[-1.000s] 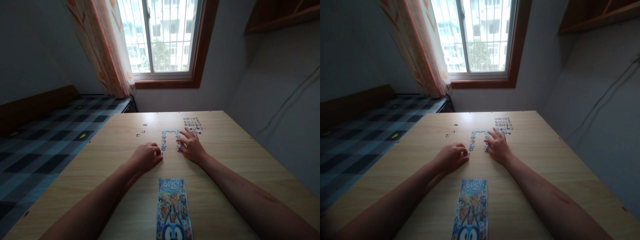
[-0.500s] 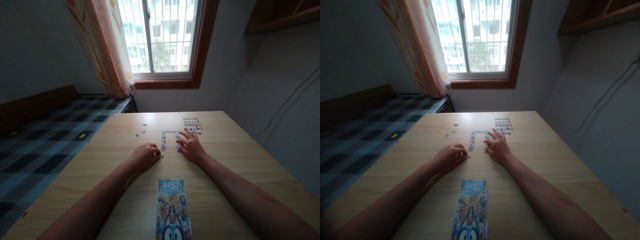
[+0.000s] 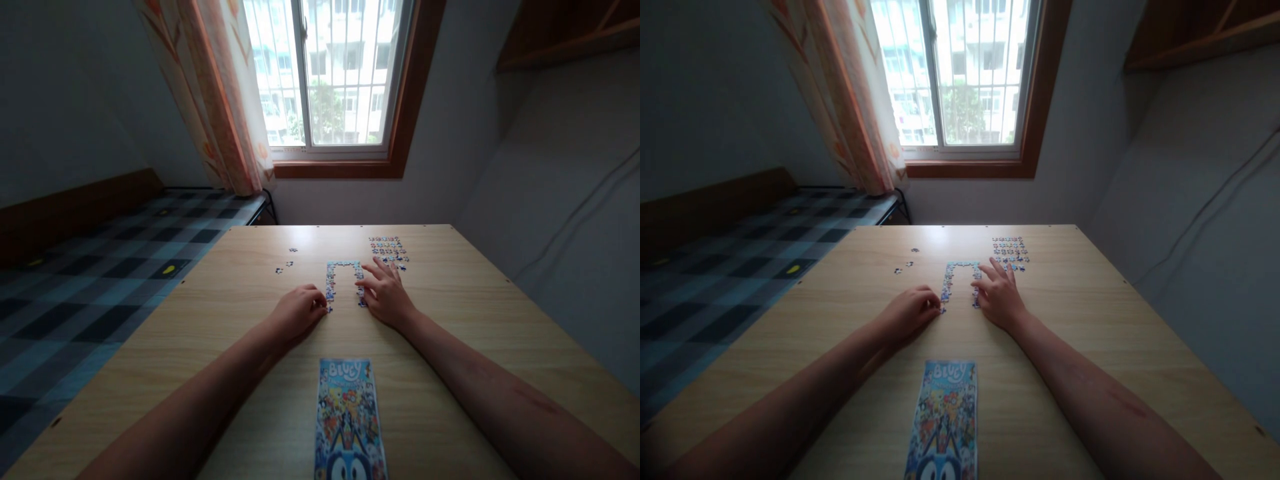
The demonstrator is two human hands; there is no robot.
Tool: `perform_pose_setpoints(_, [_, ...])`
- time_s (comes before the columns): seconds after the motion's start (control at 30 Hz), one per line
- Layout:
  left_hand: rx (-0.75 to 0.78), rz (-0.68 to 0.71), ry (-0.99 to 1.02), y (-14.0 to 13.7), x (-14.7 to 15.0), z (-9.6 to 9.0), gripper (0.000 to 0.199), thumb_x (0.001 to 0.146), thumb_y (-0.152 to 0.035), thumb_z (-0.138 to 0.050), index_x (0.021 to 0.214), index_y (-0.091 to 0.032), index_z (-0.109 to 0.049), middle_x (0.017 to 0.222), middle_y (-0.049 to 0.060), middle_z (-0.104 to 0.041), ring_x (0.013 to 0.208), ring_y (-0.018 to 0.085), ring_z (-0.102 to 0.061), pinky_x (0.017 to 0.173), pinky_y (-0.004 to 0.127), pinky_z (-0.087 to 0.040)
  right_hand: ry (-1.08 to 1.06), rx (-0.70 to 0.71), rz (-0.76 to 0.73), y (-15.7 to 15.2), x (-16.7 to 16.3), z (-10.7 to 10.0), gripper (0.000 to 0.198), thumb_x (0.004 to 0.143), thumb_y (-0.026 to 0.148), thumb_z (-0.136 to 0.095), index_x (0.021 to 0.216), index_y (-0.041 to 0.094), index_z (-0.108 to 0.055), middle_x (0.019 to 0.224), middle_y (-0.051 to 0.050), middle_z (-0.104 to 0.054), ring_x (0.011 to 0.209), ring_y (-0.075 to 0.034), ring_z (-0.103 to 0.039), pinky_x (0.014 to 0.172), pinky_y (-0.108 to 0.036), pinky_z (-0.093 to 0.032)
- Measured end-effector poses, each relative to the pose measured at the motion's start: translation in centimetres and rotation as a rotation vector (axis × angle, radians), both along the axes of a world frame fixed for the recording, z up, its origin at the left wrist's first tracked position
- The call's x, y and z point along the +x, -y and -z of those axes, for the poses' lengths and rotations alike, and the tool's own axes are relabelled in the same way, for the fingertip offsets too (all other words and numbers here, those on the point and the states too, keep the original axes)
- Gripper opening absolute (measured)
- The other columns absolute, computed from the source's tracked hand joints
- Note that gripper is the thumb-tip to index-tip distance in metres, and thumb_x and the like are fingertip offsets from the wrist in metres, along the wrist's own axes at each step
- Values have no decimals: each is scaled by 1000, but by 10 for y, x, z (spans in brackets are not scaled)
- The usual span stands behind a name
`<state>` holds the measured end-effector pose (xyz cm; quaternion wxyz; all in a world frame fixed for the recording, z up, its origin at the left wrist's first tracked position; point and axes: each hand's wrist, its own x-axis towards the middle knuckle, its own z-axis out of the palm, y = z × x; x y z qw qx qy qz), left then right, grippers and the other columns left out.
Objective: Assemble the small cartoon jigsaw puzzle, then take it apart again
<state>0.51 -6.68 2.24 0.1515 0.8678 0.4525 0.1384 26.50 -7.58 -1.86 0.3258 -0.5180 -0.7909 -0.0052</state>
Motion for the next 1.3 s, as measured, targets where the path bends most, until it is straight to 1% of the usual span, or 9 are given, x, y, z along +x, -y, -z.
perform_pose_setpoints(0.13, [-2,-11,31,1,1,3,6,84,-24,-70,88,-23,-74,96,3,-68,86,19,-64,78,30,-49,2,9,-6,-1,0,2,28,87,14,-57,103,25,-77,142,-7,-57,148,-35,-30,118,-70,-14])
perform_pose_setpoints(0.27, [64,-43,54,3,4,7,8,85,-22,-68,90,-23,-74,99,3,-67,87,19,-64,79,30,-49,1,13,-8,-2,0,2,28,87,14,-57,102,25,-77,142,-7,-57,148,-35,-31,118,-71,-14])
perform_pose_setpoints(0.47, [90,-74,40,4,10,6,8,86,-20,-67,91,-23,-74,102,3,-68,80,17,-64,75,29,-49,-1,12,-10,-1,0,1,28,87,14,-57,102,25,-77,141,-8,-58,147,-35,-32,118,-71,-14])
perform_pose_setpoints(0.7, [115,-69,32,5,11,5,10,88,-21,-66,90,-24,-75,100,3,-69,84,18,-65,76,30,-50,3,15,-10,-1,0,1,27,87,14,-57,102,25,-77,141,-7,-58,147,-35,-32,118,-71,-15])
perform_pose_setpoints(0.83, [137,-73,37,4,10,8,9,88,-25,-67,91,-24,-76,100,2,-69,80,17,-65,74,30,-51,0,13,-14,-1,1,2,27,87,14,-57,102,26,-77,141,-8,-57,148,-34,-31,118,-70,-14])
perform_pose_setpoints(0.9, [162,-61,53,3,9,9,10,89,-26,-67,92,-24,-76,100,3,-70,79,17,-66,74,30,-52,1,9,-10,-1,1,2,27,88,15,-57,101,26,-77,141,-7,-57,148,-35,-31,118,-71,-14])
perform_pose_setpoints(0.97, [229,-28,81,4,7,9,11,90,-24,-65,94,-23,-75,101,4,-71,84,18,-66,78,32,-53,6,7,-6,-1,1,2,27,88,14,-56,101,26,-77,141,-7,-57,148,-35,-31,118,-71,-15])
perform_pose_setpoints(1.1, [378,86,76,7,4,8,15,93,-21,-61,95,-24,-76,104,3,-74,96,21,-64,87,35,-53,6,11,1,-1,1,2,28,87,14,-56,102,26,-77,142,-6,-57,148,-35,-32,118,-70,-17])
perform_pose_setpoints(1.3, [404,102,5,6,2,11,15,94,-27,-63,94,-27,-78,106,1,-76,97,21,-65,85,37,-55,-7,10,-8,-2,2,3,28,87,15,-57,101,26,-77,142,-6,-57,148,-34,-31,118,-70,-16])
